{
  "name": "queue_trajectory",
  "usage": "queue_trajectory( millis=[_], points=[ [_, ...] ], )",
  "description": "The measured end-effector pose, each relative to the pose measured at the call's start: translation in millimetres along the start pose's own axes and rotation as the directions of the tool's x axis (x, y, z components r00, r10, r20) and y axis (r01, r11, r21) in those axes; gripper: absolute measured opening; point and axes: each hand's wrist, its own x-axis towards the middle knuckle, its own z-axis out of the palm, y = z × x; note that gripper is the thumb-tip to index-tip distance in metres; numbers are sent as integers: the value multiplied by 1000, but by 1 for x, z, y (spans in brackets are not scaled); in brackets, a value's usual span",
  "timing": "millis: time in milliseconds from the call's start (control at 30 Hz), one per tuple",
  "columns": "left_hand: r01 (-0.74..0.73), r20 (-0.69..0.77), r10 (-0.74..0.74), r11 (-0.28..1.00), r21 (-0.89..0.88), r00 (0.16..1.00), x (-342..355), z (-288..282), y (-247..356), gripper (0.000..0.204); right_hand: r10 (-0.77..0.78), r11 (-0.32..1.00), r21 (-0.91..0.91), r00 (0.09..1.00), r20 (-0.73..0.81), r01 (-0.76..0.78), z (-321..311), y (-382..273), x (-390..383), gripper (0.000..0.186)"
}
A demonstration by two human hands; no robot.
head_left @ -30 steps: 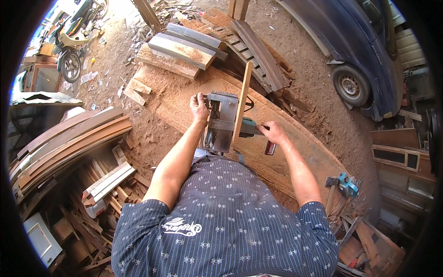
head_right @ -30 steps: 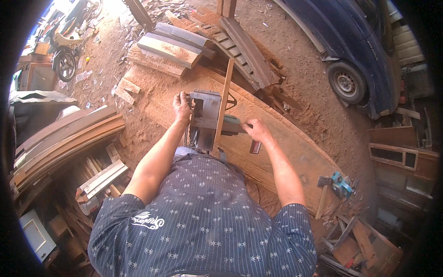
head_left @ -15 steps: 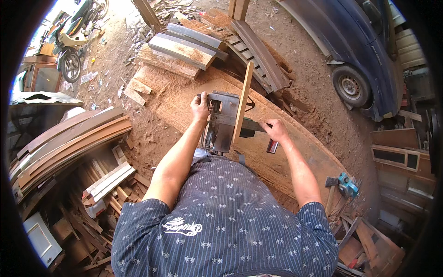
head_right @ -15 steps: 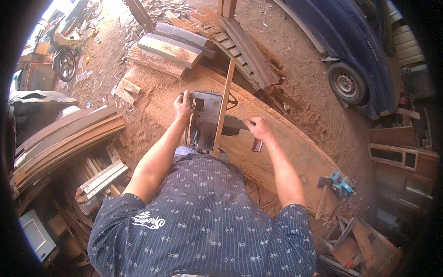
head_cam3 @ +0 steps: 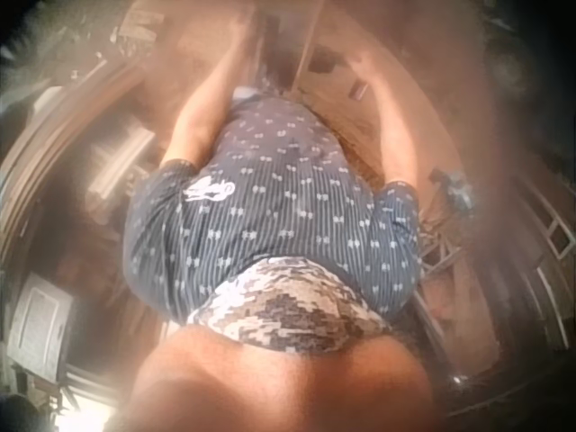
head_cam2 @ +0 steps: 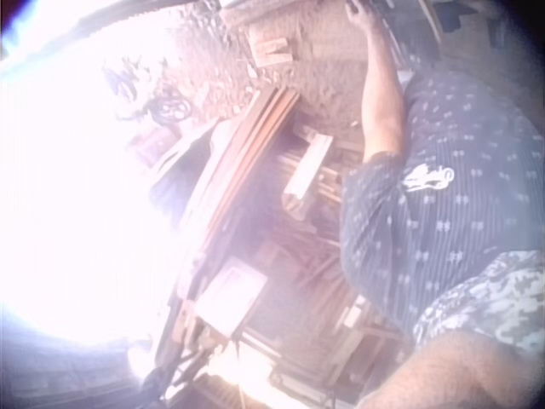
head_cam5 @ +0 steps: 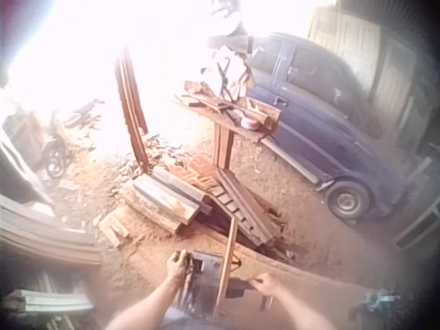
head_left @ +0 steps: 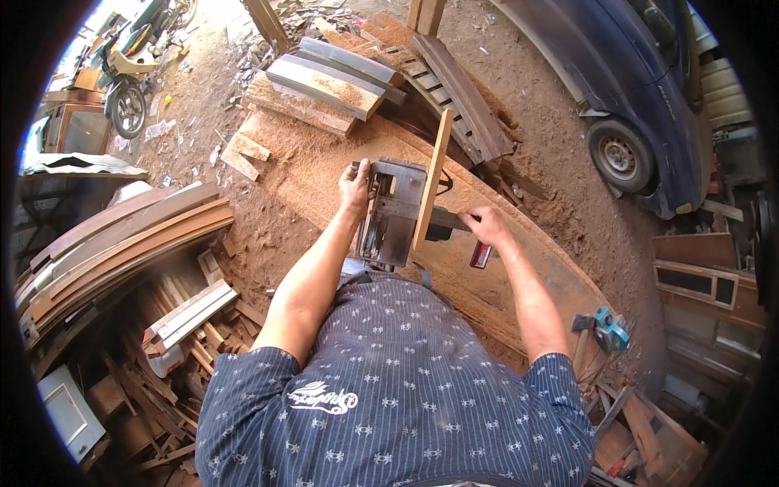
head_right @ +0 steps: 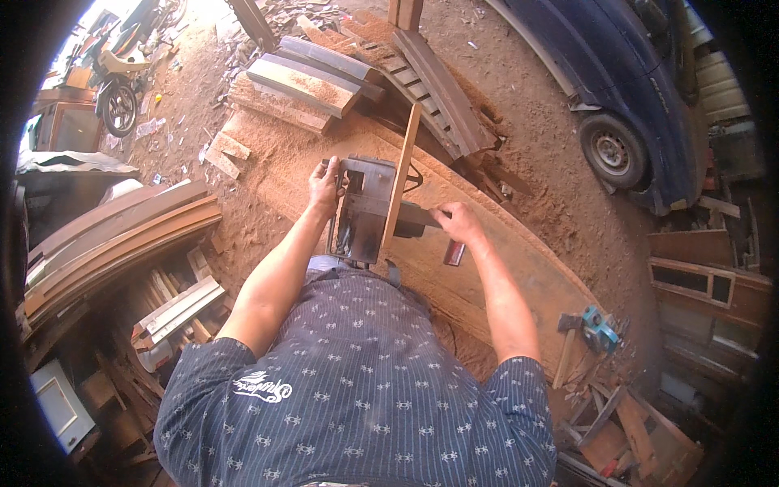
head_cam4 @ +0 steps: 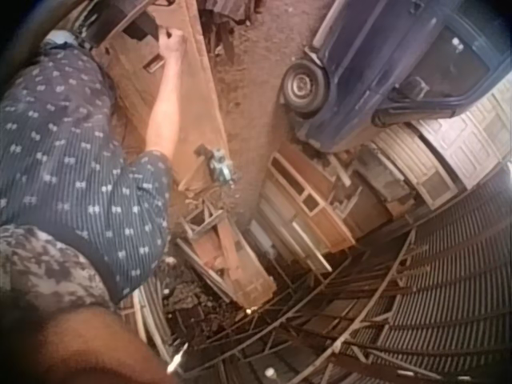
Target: The person uses a circular saw to cut a wooden plank on a workbench. They measure the wood with a square, mark it, and then cut it into smaller pieces. The person also uses a sander to smooth the edges of the cut wood.
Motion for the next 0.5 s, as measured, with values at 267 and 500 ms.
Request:
queue_trajectory(
  millis=[267,500],
  points=[
    [37,-91,-38,999,-14,995,-5,6,4,20,61,998,-7,998,25,-61,3,8,5,36],
    [-7,-33,8,999,35,999,-3,0,1,20,22,1000,3,1000,7,-22,5,5,3,36]
  ],
)
